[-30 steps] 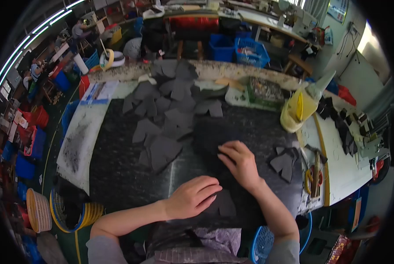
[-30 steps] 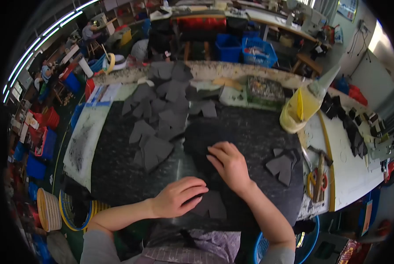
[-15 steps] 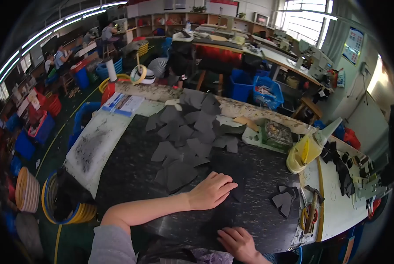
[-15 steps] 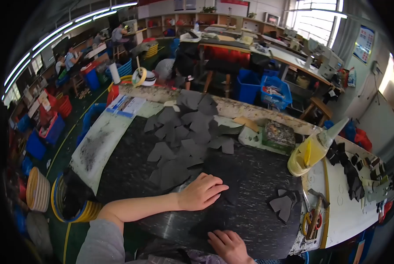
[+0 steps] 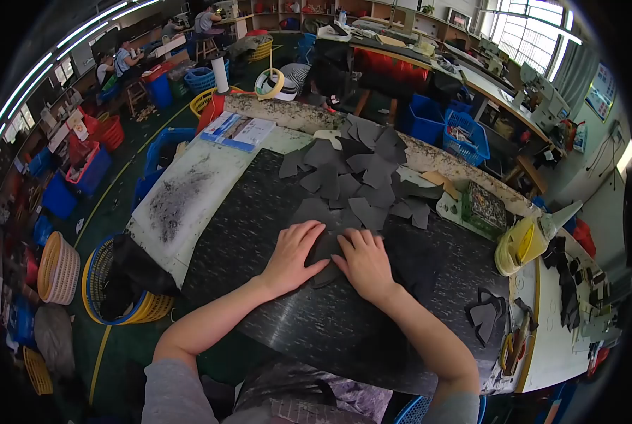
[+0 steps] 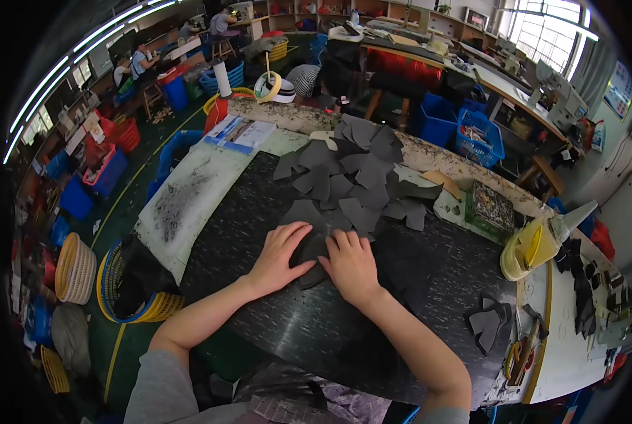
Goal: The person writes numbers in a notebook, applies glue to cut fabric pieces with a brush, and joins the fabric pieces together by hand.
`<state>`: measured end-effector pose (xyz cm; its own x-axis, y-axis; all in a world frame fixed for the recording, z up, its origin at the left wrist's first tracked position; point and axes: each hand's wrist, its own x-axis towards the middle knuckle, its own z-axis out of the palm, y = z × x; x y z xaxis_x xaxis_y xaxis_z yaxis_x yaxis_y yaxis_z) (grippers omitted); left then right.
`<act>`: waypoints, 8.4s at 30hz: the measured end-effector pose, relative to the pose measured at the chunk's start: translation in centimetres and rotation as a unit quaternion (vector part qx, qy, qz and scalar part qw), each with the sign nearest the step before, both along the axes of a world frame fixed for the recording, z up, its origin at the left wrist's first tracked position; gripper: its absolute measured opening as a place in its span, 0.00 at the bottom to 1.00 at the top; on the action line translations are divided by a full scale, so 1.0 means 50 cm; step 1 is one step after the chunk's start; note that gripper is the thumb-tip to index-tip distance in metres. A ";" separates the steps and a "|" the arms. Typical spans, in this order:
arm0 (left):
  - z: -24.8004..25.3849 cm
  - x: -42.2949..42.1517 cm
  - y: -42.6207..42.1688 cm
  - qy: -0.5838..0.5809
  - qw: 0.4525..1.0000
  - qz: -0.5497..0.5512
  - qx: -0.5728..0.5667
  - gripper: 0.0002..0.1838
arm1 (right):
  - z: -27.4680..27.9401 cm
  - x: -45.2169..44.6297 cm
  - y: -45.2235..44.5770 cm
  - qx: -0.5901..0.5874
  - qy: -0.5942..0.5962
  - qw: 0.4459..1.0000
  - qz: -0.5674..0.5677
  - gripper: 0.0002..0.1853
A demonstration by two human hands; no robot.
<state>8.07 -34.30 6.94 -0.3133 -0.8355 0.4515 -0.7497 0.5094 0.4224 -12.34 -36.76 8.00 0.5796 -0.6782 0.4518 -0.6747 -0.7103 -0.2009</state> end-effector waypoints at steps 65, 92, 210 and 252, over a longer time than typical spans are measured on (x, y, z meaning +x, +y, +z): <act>0.001 -0.229 0.226 0.159 0.942 -0.188 0.227 0.12 | -0.042 -0.237 0.356 0.134 -0.199 0.953 -0.187 0.21; 0.050 -0.151 0.155 0.433 0.755 -0.205 0.448 0.18 | 0.035 -0.489 0.286 -0.031 -0.025 0.905 -0.425 0.34; 0.151 -0.017 0.032 0.443 0.860 -0.084 0.240 0.17 | 0.246 -0.102 -0.016 0.357 -0.150 0.910 0.146 0.23; 0.087 0.008 0.088 -0.144 0.936 0.107 -0.303 0.37 | 0.161 -0.177 0.297 0.255 -0.167 0.948 0.091 0.23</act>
<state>8.50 -29.91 11.29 -0.3505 -0.5112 0.7847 -0.9000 0.4158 -0.1311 -21.16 -21.92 16.05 0.5901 -0.7602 0.2719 -0.3878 -0.5623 -0.7303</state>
